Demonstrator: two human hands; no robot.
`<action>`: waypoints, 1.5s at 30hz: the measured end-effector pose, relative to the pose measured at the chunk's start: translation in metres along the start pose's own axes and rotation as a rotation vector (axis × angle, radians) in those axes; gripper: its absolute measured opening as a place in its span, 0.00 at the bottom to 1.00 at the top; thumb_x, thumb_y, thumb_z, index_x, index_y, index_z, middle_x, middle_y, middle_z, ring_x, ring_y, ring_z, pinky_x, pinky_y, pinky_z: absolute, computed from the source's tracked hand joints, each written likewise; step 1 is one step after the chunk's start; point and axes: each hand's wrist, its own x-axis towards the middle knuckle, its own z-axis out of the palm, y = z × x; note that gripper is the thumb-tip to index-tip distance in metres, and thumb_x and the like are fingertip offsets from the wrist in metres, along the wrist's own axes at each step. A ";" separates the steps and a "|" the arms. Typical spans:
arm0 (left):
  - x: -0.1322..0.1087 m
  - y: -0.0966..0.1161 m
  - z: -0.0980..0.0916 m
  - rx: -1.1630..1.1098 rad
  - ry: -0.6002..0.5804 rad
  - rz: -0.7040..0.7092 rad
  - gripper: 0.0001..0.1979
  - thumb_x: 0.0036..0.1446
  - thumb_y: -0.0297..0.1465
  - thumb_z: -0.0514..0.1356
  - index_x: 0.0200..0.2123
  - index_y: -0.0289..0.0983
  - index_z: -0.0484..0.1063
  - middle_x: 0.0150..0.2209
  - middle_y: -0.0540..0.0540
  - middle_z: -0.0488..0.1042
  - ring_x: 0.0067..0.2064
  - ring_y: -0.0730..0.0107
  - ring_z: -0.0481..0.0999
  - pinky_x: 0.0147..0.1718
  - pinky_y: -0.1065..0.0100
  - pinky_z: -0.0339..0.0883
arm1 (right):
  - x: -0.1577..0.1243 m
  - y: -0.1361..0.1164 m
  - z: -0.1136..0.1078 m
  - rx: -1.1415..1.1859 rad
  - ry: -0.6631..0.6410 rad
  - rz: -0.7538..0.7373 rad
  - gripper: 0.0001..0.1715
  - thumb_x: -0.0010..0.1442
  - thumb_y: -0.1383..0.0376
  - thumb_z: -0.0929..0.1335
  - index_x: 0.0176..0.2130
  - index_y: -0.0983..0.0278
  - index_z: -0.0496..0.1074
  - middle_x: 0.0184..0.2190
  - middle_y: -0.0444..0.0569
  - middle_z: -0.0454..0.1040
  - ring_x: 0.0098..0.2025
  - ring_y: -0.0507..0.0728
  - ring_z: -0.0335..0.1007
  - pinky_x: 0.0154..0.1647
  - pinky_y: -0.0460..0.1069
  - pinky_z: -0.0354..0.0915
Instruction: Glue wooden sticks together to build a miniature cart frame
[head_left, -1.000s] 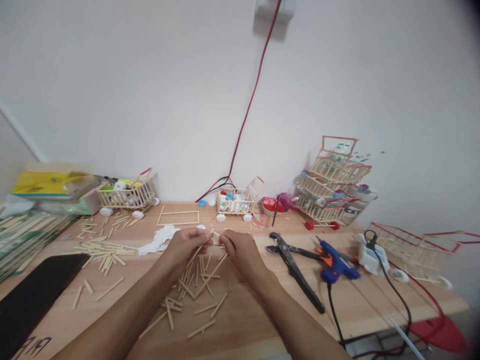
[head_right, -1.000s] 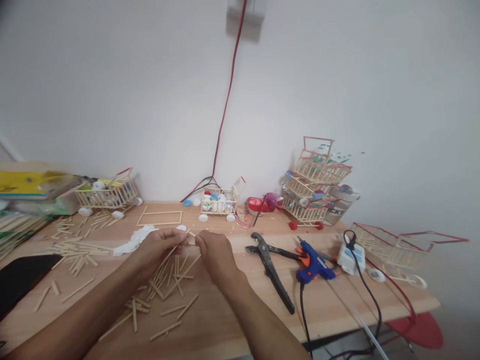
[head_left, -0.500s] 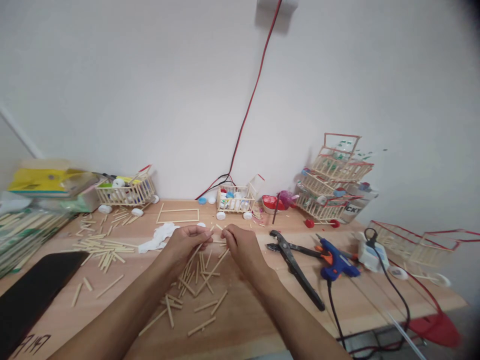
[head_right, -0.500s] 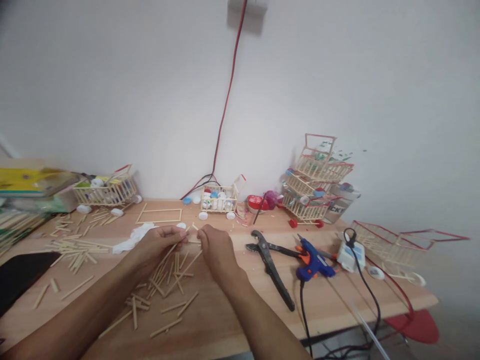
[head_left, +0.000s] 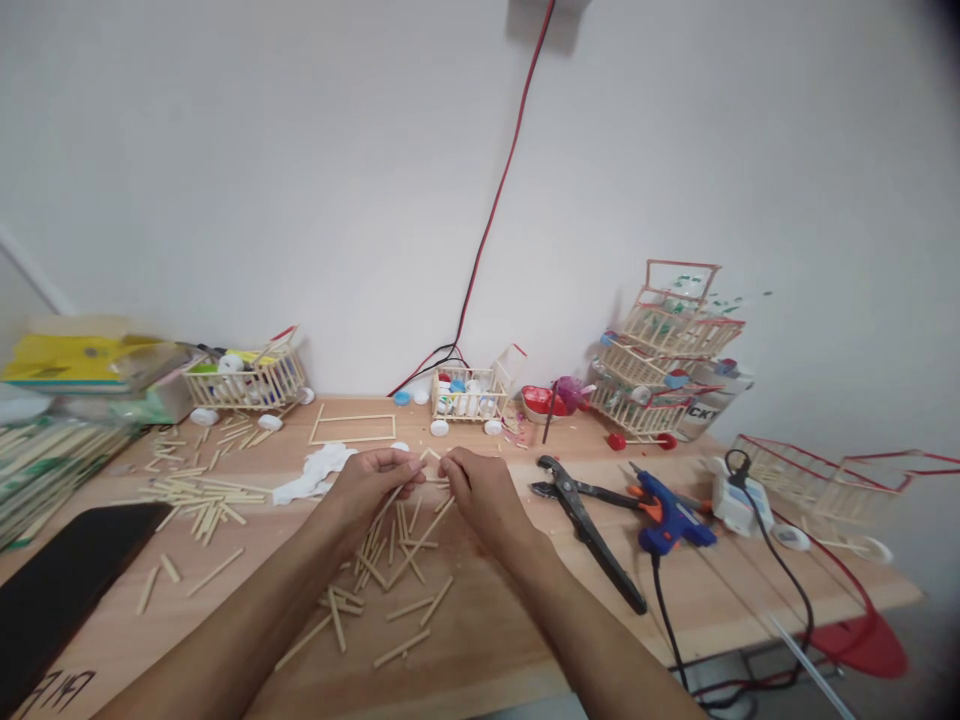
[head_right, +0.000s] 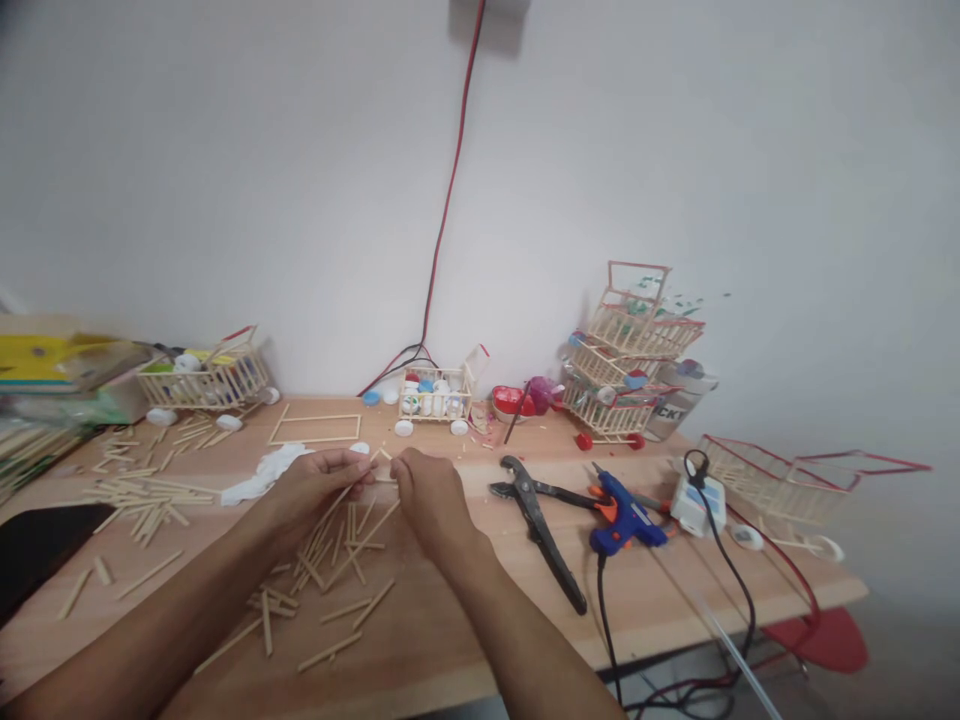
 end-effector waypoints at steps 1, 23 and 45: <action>0.000 0.000 0.000 0.014 0.003 0.016 0.13 0.40 0.38 0.69 0.22 0.33 0.75 0.22 0.49 0.72 0.24 0.77 0.63 0.26 0.72 0.54 | 0.000 0.000 0.000 -0.008 -0.004 0.000 0.15 0.65 0.67 0.59 0.30 0.64 0.70 0.27 0.46 0.75 0.29 0.51 0.68 0.31 0.44 0.52; 0.001 0.003 0.001 0.189 0.132 0.027 0.13 0.36 0.38 0.69 0.22 0.35 0.76 0.23 0.49 0.74 0.27 0.72 0.68 0.29 0.71 0.59 | 0.001 -0.003 -0.006 0.006 -0.094 -0.015 0.18 0.66 0.69 0.57 0.31 0.64 0.71 0.20 0.43 0.69 0.25 0.49 0.66 0.30 0.43 0.54; -0.004 0.006 0.003 0.142 0.095 0.069 0.12 0.40 0.38 0.68 0.20 0.34 0.75 0.23 0.49 0.72 0.26 0.72 0.66 0.29 0.70 0.57 | 0.001 -0.002 -0.006 0.184 0.026 0.023 0.12 0.63 0.69 0.60 0.30 0.64 0.70 0.22 0.42 0.72 0.27 0.50 0.67 0.32 0.42 0.56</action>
